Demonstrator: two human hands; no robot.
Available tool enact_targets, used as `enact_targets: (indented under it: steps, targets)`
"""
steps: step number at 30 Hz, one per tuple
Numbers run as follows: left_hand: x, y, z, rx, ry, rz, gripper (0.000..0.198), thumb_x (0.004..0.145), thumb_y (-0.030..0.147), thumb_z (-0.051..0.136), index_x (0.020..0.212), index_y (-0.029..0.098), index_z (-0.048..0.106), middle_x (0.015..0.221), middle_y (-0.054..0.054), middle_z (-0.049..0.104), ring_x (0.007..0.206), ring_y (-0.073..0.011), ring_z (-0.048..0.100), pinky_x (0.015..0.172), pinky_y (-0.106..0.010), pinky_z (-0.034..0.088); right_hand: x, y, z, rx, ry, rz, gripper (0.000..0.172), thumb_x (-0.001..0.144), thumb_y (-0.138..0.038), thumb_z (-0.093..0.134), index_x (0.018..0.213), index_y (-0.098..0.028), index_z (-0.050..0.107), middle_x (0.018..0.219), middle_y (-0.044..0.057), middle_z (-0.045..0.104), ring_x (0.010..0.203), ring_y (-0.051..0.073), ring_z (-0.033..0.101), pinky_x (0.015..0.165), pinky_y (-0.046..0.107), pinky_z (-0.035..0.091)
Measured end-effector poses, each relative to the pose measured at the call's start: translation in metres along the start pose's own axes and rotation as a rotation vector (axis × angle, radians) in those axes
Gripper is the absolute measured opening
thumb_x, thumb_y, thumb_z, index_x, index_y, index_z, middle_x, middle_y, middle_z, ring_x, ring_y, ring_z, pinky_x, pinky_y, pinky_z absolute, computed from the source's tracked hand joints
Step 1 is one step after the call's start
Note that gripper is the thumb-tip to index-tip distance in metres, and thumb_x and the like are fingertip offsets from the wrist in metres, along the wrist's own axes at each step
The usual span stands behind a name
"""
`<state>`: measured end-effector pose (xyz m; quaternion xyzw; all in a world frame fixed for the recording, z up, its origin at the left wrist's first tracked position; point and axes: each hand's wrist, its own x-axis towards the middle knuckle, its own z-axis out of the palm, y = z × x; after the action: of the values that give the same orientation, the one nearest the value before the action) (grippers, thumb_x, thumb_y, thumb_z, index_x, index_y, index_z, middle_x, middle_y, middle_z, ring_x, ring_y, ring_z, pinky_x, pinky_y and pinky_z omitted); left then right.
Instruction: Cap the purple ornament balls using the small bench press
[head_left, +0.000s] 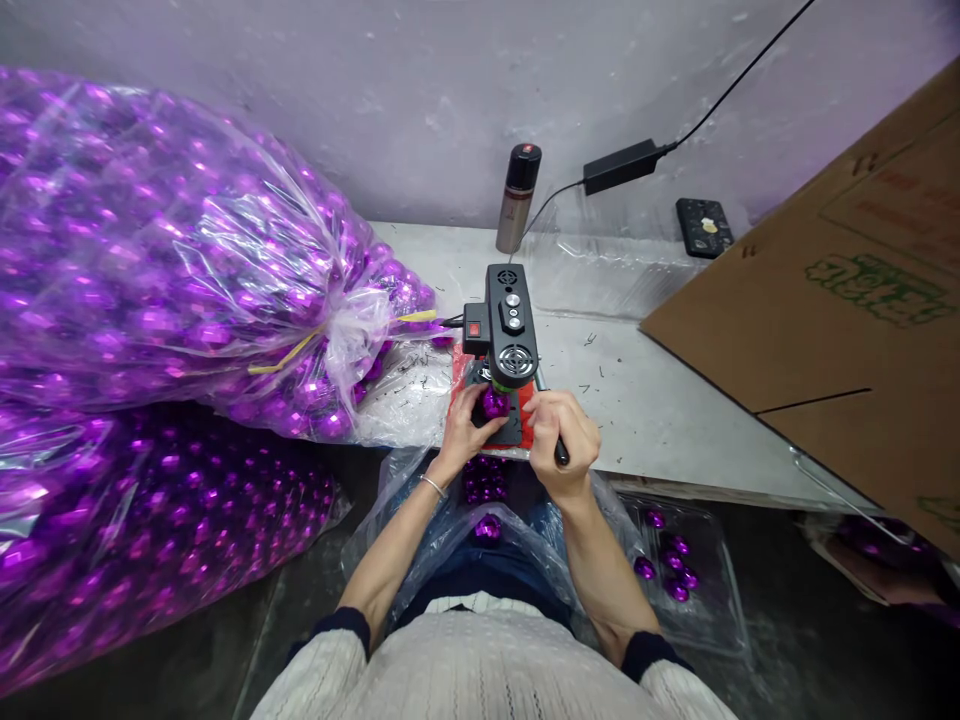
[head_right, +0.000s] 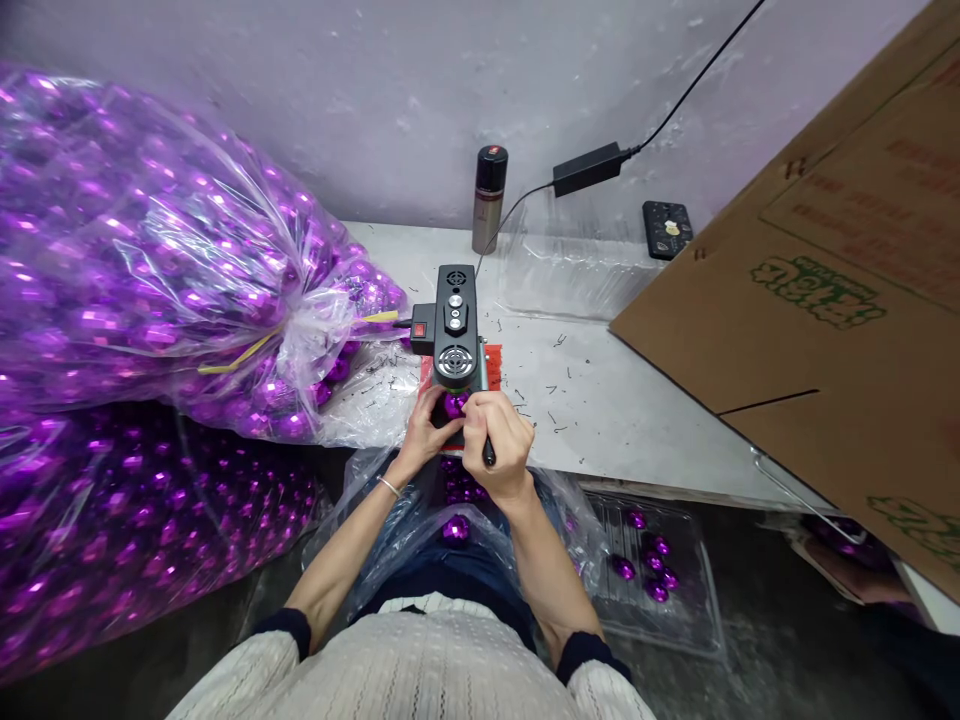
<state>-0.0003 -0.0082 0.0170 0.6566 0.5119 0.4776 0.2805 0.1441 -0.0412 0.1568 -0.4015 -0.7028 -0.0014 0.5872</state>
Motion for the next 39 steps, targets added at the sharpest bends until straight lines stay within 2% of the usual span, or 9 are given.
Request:
enact_targets:
  steps: [6,16,23,32,39]
  targets:
    - [-0.001,-0.007,0.009,-0.006,-0.001,0.005,0.065,0.08,0.051,0.081,0.134,0.022,0.06,0.13,-0.013,0.068,0.124,-0.0304,0.065,0.11,-0.051,0.05,-0.002,0.002,0.0,0.004,0.004,-0.012,0.024,0.094,-0.008,0.046,0.078,-0.022,0.058,0.071,0.001,0.066,0.068,0.016,0.066,0.06,0.029,0.05]
    - [-0.003,-0.008,0.008,-0.037,0.0,-0.002,0.064,0.082,0.052,0.079,0.136,0.022,0.06,0.131,-0.014,0.068,0.126,-0.0308,0.065,0.11,-0.051,0.051,-0.019,0.01,0.005,0.004,0.012,-0.03,0.023,0.094,-0.01,0.047,0.077,-0.023,0.055,0.073,0.001,0.066,0.067,0.015,0.065,0.059,0.029,0.05]
    - [-0.004,-0.007,0.006,-0.027,-0.009,-0.024,0.064,0.082,0.052,0.079,0.135,0.022,0.06,0.132,-0.015,0.068,0.126,-0.0318,0.064,0.11,-0.052,0.051,-0.04,0.025,0.014,0.024,0.032,-0.084,0.019,0.098,-0.018,0.045,0.084,-0.023,0.057,0.077,0.002,0.067,0.066,0.015,0.064,0.058,0.029,0.051]
    - [-0.004,-0.006,0.006,-0.043,-0.011,-0.03,0.064,0.081,0.051,0.08,0.134,0.022,0.061,0.131,-0.015,0.068,0.125,-0.0313,0.065,0.109,-0.051,0.052,-0.048,0.03,0.02,0.045,0.064,-0.068,0.022,0.1,-0.021,0.041,0.082,-0.024,0.054,0.077,0.001,0.065,0.065,0.015,0.063,0.059,0.029,0.05]
    - [-0.004,-0.008,0.006,-0.035,-0.018,-0.015,0.064,0.081,0.051,0.08,0.134,0.021,0.061,0.13,-0.015,0.068,0.124,-0.0314,0.065,0.108,-0.051,0.053,-0.06,0.038,0.028,0.003,0.123,-0.073,0.026,0.103,-0.027,0.039,0.08,-0.025,0.051,0.075,-0.001,0.062,0.062,0.014,0.061,0.066,0.033,0.053]
